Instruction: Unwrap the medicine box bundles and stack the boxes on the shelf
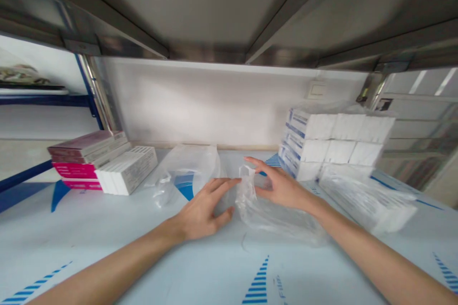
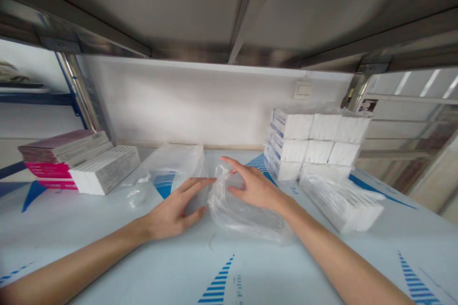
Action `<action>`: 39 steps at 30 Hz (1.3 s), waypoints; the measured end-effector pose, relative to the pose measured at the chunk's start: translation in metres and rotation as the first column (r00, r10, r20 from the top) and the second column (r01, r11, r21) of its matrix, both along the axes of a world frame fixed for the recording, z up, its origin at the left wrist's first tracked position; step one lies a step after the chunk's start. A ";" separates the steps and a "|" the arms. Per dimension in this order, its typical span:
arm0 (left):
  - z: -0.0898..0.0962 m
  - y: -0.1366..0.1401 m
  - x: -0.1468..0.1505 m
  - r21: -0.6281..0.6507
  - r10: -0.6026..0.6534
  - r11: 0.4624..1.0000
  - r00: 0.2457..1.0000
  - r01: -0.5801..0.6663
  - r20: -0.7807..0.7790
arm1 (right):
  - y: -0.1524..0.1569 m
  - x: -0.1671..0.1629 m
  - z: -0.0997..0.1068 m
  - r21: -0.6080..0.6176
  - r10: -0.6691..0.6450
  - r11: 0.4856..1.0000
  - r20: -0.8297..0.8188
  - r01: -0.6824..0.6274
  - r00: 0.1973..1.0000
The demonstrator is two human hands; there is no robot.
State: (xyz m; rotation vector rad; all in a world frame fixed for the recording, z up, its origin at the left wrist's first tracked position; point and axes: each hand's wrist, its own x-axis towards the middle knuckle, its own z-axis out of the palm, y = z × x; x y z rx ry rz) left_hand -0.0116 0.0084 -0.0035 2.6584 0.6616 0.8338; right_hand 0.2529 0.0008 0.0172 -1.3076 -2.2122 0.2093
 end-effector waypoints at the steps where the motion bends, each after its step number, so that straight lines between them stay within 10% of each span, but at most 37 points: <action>1: -0.002 0.000 -0.001 -0.008 -0.007 1.000 1.000 0.007 0.003 | -0.002 -0.004 0.000 -0.014 -0.004 1.000 -0.025 0.003 1.000; 16: -0.008 -0.006 0.002 -0.167 0.007 0.985 0.971 0.034 0.240 | -0.026 -0.033 0.002 0.172 0.321 0.936 -0.066 -0.306 0.945; 21: -0.004 -0.014 0.004 -0.307 0.093 0.950 0.888 0.056 0.450 | -0.021 -0.034 0.002 0.117 0.092 0.992 -0.380 -0.050 0.920; 26: 0.000 -0.021 0.005 -0.127 -0.040 0.988 0.943 0.086 0.329 | -0.015 -0.025 -0.002 0.045 -0.090 0.990 -0.541 0.135 0.836; 39: 0.001 -0.014 0.007 -0.225 0.017 0.971 0.923 0.076 0.385 | -0.015 -0.035 -0.003 -0.198 -0.150 0.980 -0.722 0.006 0.676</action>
